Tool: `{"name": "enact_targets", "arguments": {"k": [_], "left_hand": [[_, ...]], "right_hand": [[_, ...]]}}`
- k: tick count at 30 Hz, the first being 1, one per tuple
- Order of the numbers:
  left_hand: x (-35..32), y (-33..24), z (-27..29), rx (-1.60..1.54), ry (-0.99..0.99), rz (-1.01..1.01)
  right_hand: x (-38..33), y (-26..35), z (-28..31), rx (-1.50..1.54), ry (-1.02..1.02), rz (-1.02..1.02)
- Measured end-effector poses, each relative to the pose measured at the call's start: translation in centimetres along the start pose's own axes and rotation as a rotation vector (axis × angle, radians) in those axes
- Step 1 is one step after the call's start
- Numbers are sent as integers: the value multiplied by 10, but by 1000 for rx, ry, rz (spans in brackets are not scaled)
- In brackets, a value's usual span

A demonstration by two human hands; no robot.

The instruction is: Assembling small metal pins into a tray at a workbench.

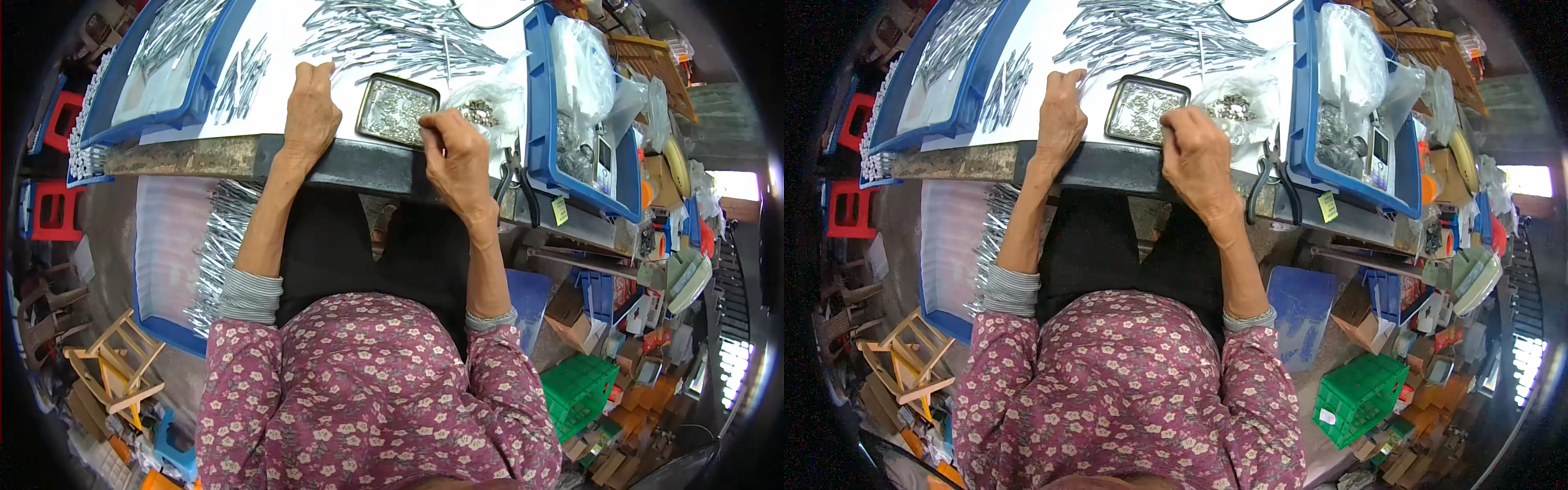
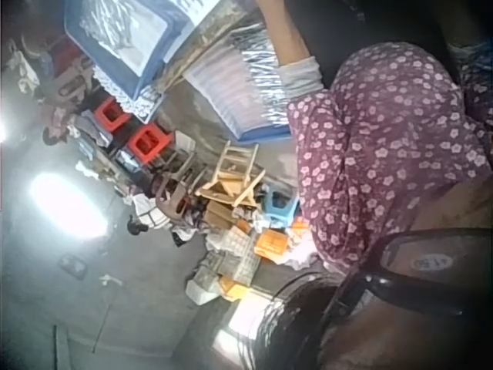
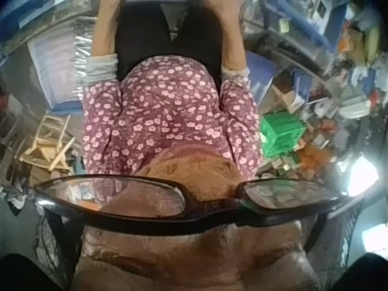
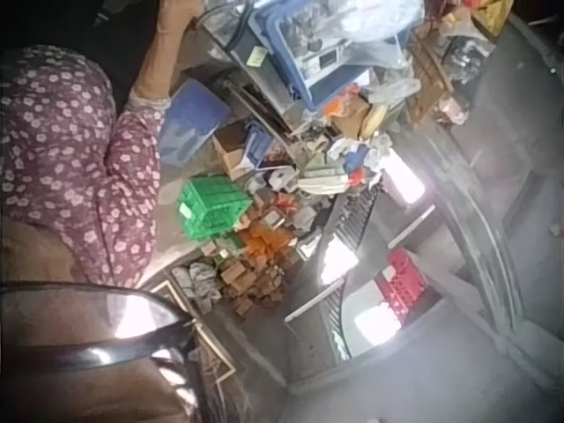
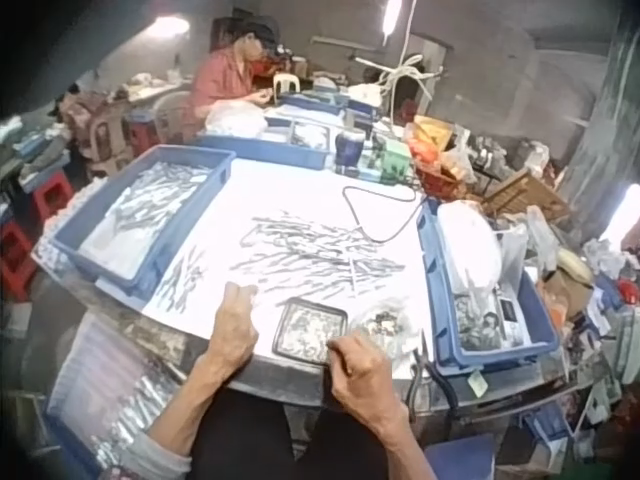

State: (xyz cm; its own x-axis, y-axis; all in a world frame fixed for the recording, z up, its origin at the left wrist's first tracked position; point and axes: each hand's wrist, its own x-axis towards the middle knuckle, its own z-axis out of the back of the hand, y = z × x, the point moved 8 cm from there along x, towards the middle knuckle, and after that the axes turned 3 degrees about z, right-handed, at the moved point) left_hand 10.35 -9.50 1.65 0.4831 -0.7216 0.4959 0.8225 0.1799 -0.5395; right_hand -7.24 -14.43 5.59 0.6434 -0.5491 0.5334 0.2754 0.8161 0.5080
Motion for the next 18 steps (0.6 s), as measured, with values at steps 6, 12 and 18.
{"name": "enact_targets", "arguments": {"k": [6, 12, 18], "left_hand": [[-1, 2, 6, -59, -40, -10], [-2, -1, 7, -102, -47, -11], [-2, -2, 9, -113, -23, 43]], "right_hand": [[6, 1, -33, -309, 193, 4], [11, -9, -50, -354, 220, -26], [19, -7, -53, -336, 173, -13]]}}
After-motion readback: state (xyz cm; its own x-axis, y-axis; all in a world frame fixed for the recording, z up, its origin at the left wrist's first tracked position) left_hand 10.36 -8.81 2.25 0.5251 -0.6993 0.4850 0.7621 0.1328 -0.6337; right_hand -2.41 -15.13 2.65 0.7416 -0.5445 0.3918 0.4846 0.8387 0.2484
